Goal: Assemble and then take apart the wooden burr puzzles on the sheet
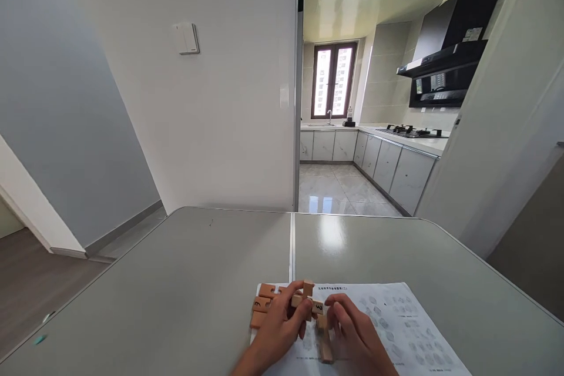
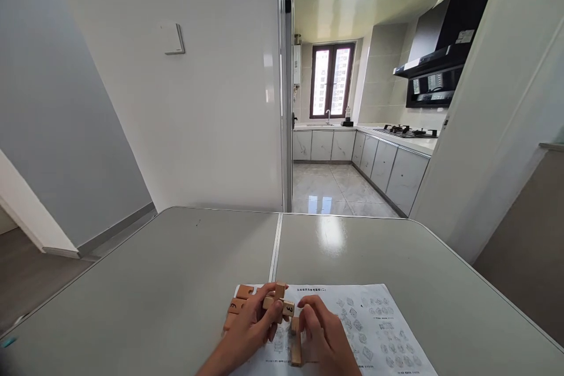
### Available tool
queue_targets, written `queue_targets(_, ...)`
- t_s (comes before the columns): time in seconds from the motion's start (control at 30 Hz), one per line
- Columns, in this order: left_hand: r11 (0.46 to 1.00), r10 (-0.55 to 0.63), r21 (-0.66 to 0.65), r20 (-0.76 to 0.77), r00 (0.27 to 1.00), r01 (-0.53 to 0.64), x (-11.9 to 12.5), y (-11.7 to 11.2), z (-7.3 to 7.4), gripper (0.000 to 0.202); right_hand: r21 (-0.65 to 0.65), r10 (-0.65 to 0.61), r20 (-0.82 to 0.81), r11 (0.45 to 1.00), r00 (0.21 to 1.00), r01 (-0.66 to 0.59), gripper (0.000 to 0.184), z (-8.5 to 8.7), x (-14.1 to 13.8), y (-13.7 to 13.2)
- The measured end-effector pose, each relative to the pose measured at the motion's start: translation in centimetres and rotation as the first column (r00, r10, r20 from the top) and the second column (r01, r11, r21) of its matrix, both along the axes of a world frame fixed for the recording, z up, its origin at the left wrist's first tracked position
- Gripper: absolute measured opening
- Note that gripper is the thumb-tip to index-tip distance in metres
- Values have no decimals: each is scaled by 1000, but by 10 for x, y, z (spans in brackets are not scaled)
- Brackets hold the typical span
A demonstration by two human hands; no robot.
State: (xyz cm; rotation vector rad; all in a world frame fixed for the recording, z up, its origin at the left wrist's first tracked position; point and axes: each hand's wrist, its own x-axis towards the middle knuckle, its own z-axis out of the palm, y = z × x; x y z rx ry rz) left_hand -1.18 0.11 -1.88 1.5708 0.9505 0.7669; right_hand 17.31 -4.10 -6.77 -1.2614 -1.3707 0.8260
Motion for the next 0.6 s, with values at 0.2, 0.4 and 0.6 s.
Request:
queue_targets(0.2,999,-43,-23,18,999,43,2,-2,-8,65,52,103,24,993,994,-104,52,-5,-8,-3)
queue_targets(0.4,991,-96,-89,83,992,104,2,1,-20,73,47,135,13,990,991,-135,51,-13,-7,0)
queue_targets(0.6,984,-135,-105,90,987,144,-1,0,-22,63,0,210,-37,978,977,-210,52,-10,-1,3)
